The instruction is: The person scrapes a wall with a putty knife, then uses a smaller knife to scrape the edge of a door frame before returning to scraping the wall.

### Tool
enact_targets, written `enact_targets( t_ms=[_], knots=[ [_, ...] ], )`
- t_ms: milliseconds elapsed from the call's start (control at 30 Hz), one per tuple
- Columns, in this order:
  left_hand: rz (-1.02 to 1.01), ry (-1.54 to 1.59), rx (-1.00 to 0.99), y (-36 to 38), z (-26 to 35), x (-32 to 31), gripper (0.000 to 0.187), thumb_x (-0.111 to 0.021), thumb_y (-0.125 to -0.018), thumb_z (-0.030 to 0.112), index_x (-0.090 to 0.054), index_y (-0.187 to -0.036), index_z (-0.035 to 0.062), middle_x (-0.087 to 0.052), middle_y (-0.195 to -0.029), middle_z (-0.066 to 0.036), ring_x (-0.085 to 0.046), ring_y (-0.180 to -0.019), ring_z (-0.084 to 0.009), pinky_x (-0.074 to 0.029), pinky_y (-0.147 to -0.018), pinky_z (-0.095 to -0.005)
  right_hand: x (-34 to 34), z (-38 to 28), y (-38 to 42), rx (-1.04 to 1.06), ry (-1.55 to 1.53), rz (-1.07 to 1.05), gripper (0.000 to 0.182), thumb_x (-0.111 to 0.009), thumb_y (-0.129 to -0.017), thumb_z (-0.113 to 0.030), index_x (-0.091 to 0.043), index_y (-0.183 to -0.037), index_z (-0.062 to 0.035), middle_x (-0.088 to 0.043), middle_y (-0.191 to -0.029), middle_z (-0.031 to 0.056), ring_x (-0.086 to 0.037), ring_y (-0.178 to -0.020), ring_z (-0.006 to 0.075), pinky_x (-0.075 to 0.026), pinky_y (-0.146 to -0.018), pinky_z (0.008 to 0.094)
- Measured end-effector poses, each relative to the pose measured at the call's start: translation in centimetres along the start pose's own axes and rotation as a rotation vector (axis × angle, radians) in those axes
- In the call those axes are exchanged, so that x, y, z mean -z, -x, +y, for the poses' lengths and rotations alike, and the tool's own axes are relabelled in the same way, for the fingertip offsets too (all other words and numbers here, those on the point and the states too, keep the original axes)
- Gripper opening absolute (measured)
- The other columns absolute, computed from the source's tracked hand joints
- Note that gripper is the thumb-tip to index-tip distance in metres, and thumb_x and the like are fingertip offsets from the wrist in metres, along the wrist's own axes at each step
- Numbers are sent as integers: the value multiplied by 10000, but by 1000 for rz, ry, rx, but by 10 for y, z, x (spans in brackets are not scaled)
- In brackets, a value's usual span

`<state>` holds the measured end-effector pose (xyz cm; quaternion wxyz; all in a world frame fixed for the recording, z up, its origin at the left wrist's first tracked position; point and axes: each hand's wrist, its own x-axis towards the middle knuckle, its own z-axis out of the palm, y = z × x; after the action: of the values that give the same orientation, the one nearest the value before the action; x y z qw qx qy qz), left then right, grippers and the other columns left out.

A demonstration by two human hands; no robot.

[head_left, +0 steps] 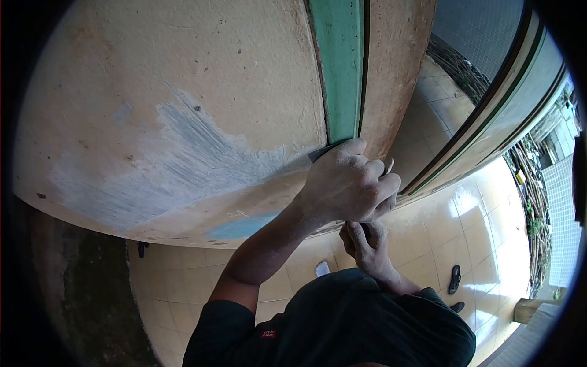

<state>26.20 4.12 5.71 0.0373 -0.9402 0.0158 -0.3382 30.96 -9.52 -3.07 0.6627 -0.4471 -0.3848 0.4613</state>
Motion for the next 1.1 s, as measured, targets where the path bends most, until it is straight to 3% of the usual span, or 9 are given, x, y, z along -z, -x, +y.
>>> enact_targets(
  t_ms=[300,367,433,600,733,800,900,967,1100],
  knots=[
    [112,28,38,0,11,0,190,-664,-703,165,-528,-573,134,-422,-409,10,-393,-355,-131,-307,-489,-288,10,-14,8,-47,-86,-74,151,-460,-972,-123,-508,-915,9,-448,-616,-17,-385,-521,45,-292,-457,215],
    [70,40,38,4,11,6,133,-672,-718,147,-580,-640,89,-533,-508,-25,-448,-409,-141,-348,-494,-297,10,-5,0,-4,-101,-80,137,-462,-968,-107,-514,-941,18,-454,-623,-18,-403,-531,42,-307,-462,209],
    [339,220,78,8,15,9,63,-656,-738,76,-624,-755,25,-626,-680,-96,-544,-508,-167,-421,-532,-298,11,-1,-9,145,77,-134,117,-467,-961,-85,-504,-940,24,-470,-642,-11,-428,-567,39,-343,-480,210],
    [521,453,140,59,51,24,242,-569,-814,-29,-605,-1053,-27,-651,-881,-171,-651,-688,-208,-530,-610,-288,3,-19,-10,158,76,-111,490,-448,-945,-24,-299,-1412,-6,-573,-1104,82,-440,-620,42,-387,-542,189],
    [519,633,377,153,79,-17,311,-498,-885,-19,-513,-1195,-40,-615,-957,-234,-652,-686,-205,-525,-601,-264,10,-8,-5,153,74,-57,507,-439,-931,10,-292,-1415,-9,-589,-1074,85,-436,-630,48,-402,-567,195],
    [259,632,918,195,90,-46,300,-429,-919,-4,-484,-1213,-33,-562,-1067,-247,-647,-715,-191,-521,-608,-251,4,-22,-17,235,198,-66,512,-439,-927,13,-289,-1416,-7,-593,-1061,91,-445,-630,50,-409,-574,198],
    [79,627,1193,281,97,-109,290,-385,-902,-36,-527,-1155,-18,-495,-1169,-254,-643,-767,-280,-529,-637,-326,-7,-28,-24,309,225,-87,518,-436,-923,17,-280,-1417,0,-602,-1035,107,-472,-639,55,-428,-594,206],
    [-67,317,945,374,103,-160,265,-416,-870,0,-579,-1079,-14,-556,-1084,-250,-617,-854,-378,-523,-713,-418,-2,-23,-17,193,147,-77,512,-435,-930,7,-281,-1418,-4,-600,-1044,100,-458,-635,52,-420,-582,202],
    [-715,368,1460,463,141,-187,220,-504,-807,134,-659,-892,3,-628,-716,-219,-642,-694,-341,-528,-662,-388,6,-12,-9,83,39,-36,511,-439,-941,-16,-276,-1426,-17,-586,-1012,62,-421,-609,43,-390,-558,185]
  ],
)
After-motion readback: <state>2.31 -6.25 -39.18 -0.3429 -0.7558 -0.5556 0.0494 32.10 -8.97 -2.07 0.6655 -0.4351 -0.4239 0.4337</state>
